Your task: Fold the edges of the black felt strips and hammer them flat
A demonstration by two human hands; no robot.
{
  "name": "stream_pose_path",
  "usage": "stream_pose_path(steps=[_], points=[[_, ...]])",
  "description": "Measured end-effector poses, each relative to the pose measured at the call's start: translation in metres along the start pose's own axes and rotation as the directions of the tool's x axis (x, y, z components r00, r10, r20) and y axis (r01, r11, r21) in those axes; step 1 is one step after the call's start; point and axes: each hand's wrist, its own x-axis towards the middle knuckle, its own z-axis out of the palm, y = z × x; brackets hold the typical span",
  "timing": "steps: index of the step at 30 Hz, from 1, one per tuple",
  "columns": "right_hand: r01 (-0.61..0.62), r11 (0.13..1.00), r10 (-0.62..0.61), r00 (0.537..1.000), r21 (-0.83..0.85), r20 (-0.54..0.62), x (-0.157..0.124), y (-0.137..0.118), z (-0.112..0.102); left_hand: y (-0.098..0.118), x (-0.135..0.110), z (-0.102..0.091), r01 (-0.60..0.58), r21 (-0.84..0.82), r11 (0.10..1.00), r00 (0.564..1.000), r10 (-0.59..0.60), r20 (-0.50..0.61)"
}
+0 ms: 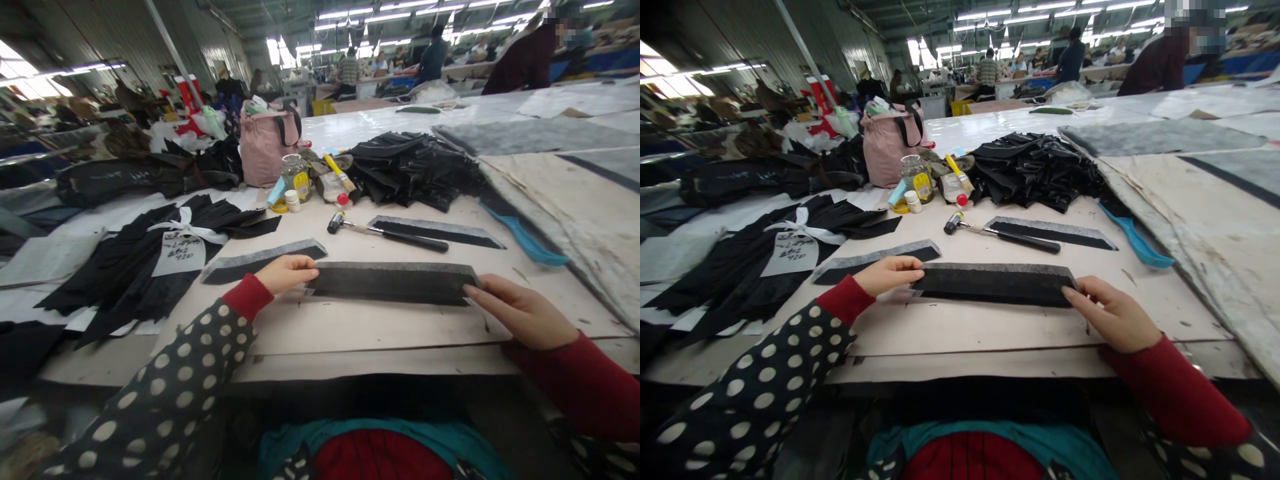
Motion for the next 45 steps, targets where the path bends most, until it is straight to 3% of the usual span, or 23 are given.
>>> stream_pose_path(steps=[4,12,18,23,35,45], points=[[-0.064,0.997,0.065,0.998,-0.039,0.015,-0.002,0.002,0.003,-0.011,0.001,0.001,0.036,0.054,0.998,0.999,-0.036,-0.002],[-0.164,0.983,0.168,0.984,-0.086,0.053,0.001,0.003,0.008,-0.016,0.006,0.004,0.023,0.279,0.96,0.997,-0.001,-0.081],[-0.089,0.965,0.114,0.99,-0.248,0.088,0.003,0.001,0.011,-0.02,0.007,0.01,-0.005,0.379,0.925,0.991,0.054,-0.119],[-0.035,0.957,0.055,0.997,-0.289,0.062,0.004,0.002,0.015,-0.023,0.007,0.013,-0.004,0.419,0.908,0.984,0.079,-0.16],[-0.031,0.911,0.02,0.999,-0.411,-0.032,0.005,0.006,0.026,-0.021,0.001,0.02,-0.017,0.537,0.843,0.969,0.147,-0.2],[0.003,0.896,-0.042,0.996,-0.444,-0.079,0.003,0.008,0.031,-0.02,0.001,0.019,-0.001,0.583,0.813,0.973,0.135,-0.185]])
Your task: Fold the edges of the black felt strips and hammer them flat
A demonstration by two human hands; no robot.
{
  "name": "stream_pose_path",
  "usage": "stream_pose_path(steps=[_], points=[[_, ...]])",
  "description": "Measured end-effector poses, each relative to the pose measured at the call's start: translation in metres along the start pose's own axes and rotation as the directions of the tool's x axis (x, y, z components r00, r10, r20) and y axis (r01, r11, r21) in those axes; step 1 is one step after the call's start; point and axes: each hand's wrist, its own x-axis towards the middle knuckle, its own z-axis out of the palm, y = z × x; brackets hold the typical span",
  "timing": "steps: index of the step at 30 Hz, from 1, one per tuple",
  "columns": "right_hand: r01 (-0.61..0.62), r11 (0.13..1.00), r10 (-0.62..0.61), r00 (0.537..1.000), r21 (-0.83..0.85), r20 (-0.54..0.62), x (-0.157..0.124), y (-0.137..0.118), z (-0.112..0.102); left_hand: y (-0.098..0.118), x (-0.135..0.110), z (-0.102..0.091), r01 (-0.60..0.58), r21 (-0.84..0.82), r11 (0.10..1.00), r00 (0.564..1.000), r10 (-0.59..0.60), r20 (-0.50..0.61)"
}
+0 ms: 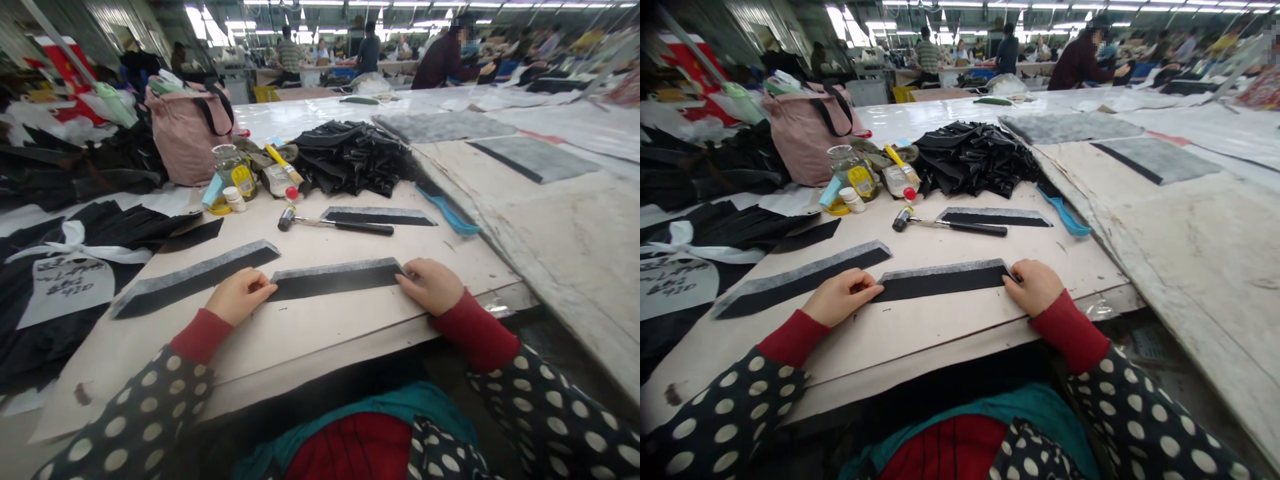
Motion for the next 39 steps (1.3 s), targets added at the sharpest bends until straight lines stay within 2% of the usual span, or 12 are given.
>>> stream_pose_path(steps=[5,13,18,21,23,25,28,31,35,39], points=[[0.029,0.998,-0.032,0.998,-0.046,-0.047,0.0,0.0,0.003,0.0,0.0,0.0,0.003,0.005,1.0,1.0,-0.003,-0.004],[0.04,0.996,-0.045,0.998,-0.084,-0.048,-0.001,-0.003,0.001,0.001,0.0,0.001,-0.006,0.033,0.999,1.0,0.007,-0.007],[0.036,0.999,-0.04,0.995,-0.04,-0.095,-0.002,0.0,0.002,0.001,-0.001,0.001,-0.072,0.051,0.996,0.995,0.075,-0.067],[0.039,0.999,-0.044,0.986,-0.036,-0.158,-0.002,0.001,0.0,0.0,0.002,0.002,-0.171,-0.022,0.985,0.982,0.168,-0.084],[0.112,0.991,-0.122,0.979,-0.07,-0.165,-0.002,0.0,-0.002,-0.001,0.006,0.002,-0.258,-0.066,0.964,0.966,0.255,-0.047],[0.24,0.966,-0.25,0.961,-0.092,-0.119,-0.002,-0.002,-0.003,-0.002,0.009,0.001,-0.312,-0.069,0.947,0.95,0.313,0.008],[0.375,0.924,-0.378,0.925,-0.079,-0.035,0.0,-0.005,-0.002,-0.006,0.013,-0.002,-0.318,-0.04,0.947,0.943,0.32,0.086],[0.402,0.913,-0.404,0.914,-0.072,-0.022,0.0,-0.007,-0.001,-0.012,0.015,-0.005,-0.314,-0.009,0.949,0.938,0.312,0.149],[0.402,0.912,-0.406,0.913,-0.086,-0.041,-0.004,-0.007,-0.001,-0.025,0.015,-0.014,-0.363,-0.002,0.932,0.901,0.352,0.252],[0.395,0.912,-0.403,0.914,-0.112,-0.057,-0.008,-0.009,0.0,-0.032,0.015,-0.028,-0.377,0.025,0.926,0.895,0.357,0.268]])
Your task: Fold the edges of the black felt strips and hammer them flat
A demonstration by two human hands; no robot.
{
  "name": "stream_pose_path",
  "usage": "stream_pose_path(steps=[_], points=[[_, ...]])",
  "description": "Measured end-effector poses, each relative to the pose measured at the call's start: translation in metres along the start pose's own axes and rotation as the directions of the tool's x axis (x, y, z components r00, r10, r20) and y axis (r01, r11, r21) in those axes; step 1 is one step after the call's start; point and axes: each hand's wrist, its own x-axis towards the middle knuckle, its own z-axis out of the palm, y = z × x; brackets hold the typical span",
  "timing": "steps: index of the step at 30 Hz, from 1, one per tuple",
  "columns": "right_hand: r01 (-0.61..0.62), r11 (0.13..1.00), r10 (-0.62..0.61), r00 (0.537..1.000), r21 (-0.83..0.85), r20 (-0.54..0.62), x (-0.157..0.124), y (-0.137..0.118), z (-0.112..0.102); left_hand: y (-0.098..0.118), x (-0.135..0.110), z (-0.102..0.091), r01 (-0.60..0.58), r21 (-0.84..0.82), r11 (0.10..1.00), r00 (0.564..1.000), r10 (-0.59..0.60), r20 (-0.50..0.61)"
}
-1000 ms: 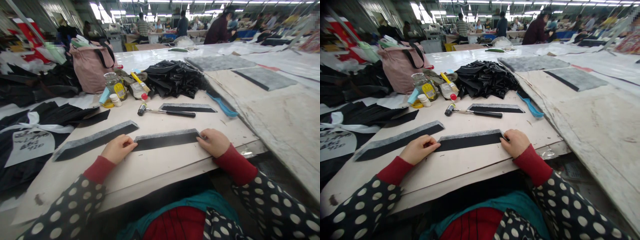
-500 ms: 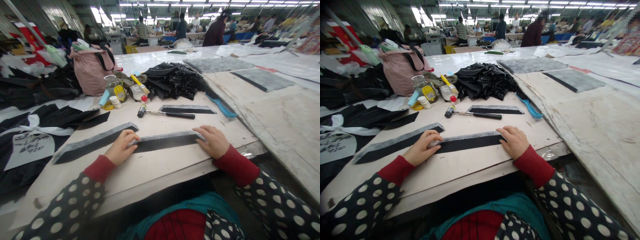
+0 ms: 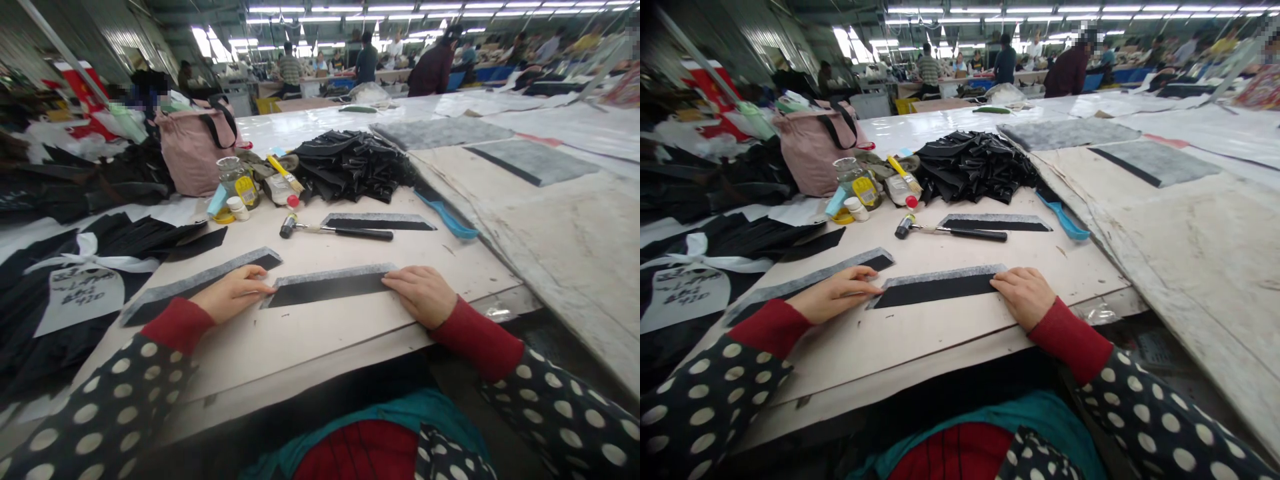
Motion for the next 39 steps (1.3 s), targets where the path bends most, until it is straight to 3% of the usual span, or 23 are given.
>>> stream_pose_path(steps=[3,6,10,14,17,21,27,31,39], points=[[-0.017,1.0,0.017,1.0,-0.011,0.007,0.0,-0.002,0.0,0.015,0.003,-0.006,0.017,0.037,0.999,0.995,-0.014,-0.099],[-0.062,0.998,0.062,0.998,-0.016,0.017,0.002,-0.004,-0.002,0.049,0.015,-0.001,-0.025,0.054,0.998,0.974,0.036,-0.224],[-0.098,0.995,0.098,0.995,0.008,0.013,0.004,-0.011,-0.007,0.096,0.041,0.018,-0.149,0.077,0.986,0.969,0.161,-0.188],[-0.032,0.996,0.036,0.998,0.082,-0.048,0.005,-0.029,-0.006,0.122,0.066,0.037,-0.217,0.143,0.966,0.955,0.24,-0.174],[0.002,0.993,0.01,0.995,0.12,-0.1,0.004,-0.044,0.002,0.128,0.075,0.048,-0.252,0.192,0.948,0.942,0.286,-0.177],[-0.049,0.992,0.066,0.988,0.119,-0.137,-0.001,-0.059,0.012,0.127,0.077,0.059,-0.261,0.247,0.933,0.932,0.311,-0.189],[-0.1,0.984,0.121,0.982,0.149,-0.144,-0.002,-0.066,0.011,0.128,0.075,0.061,-0.243,0.281,0.929,0.934,0.302,-0.19],[-0.166,0.977,0.183,0.975,0.135,-0.123,-0.007,-0.06,0.007,0.13,0.075,0.061,-0.229,0.283,0.931,0.939,0.288,-0.188],[-0.371,0.927,0.364,0.925,-0.051,-0.11,-0.036,-0.026,-0.01,0.129,0.076,0.062,-0.203,0.227,0.953,0.951,0.247,-0.184]])
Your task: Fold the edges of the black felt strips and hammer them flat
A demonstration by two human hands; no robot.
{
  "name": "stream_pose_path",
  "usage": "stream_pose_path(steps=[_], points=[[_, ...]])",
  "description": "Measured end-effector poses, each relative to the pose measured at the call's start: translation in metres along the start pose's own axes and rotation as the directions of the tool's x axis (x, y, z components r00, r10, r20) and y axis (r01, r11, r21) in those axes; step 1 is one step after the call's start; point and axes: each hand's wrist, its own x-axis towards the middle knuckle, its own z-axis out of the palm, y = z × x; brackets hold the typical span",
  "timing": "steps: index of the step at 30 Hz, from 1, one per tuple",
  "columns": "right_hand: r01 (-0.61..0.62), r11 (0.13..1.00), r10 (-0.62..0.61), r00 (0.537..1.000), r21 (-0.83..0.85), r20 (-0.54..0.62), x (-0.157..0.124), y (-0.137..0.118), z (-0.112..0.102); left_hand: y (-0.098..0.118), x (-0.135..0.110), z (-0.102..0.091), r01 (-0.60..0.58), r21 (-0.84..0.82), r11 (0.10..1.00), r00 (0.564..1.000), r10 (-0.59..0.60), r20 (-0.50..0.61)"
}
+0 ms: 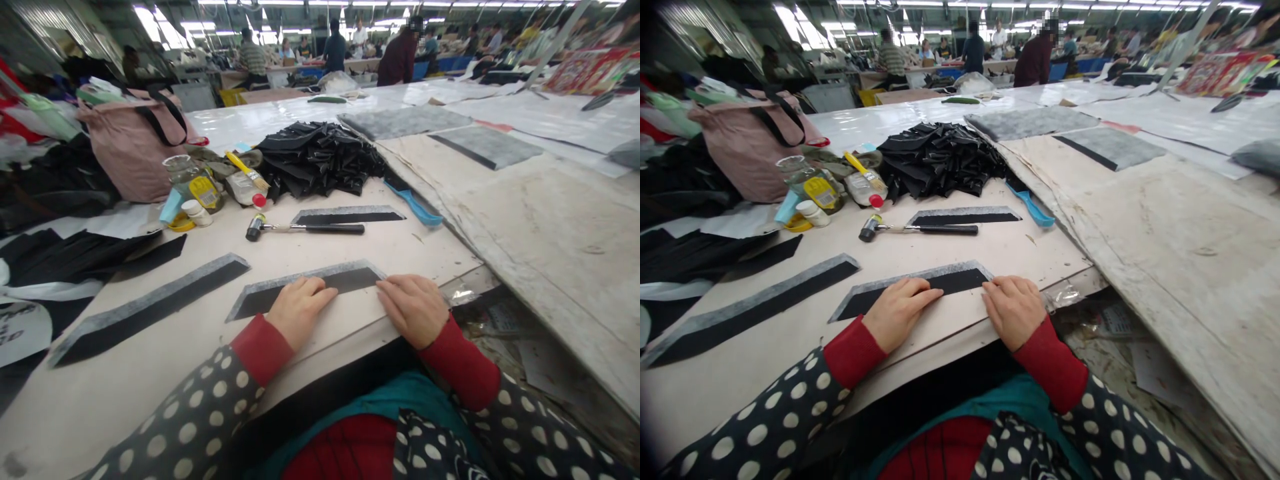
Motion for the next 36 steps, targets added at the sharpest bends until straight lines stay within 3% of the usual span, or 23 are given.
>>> stream_pose_path(steps=[4,8,13,19,30,36], points=[[0.029,0.998,-0.028,0.999,0.049,-0.019,0.009,-0.005,-0.004,0.002,-0.001,0.0,0.071,-0.053,0.996,0.997,-0.071,-0.008],[0.2,0.963,-0.194,0.98,0.18,-0.051,0.023,-0.033,0.005,0.002,-0.002,0.005,0.125,-0.142,0.982,0.989,-0.135,-0.062],[0.28,0.93,-0.298,0.954,0.239,0.042,0.029,-0.056,0.026,0.001,-0.007,0.01,0.11,-0.172,0.979,0.992,-0.118,-0.035],[0.289,0.945,-0.303,0.95,0.152,0.078,0.021,-0.041,0.034,0.004,-0.021,0.002,0.117,-0.079,0.99,0.991,-0.111,0.074],[0.312,0.945,-0.322,0.939,0.097,0.119,0.015,-0.026,0.034,-0.004,-0.065,-0.012,0.331,0.04,0.943,0.936,-0.333,0.117],[0.313,0.947,-0.319,0.94,0.067,0.123,0.017,-0.027,0.032,-0.014,-0.093,-0.021,0.383,0.138,0.913,0.905,-0.401,0.14]])
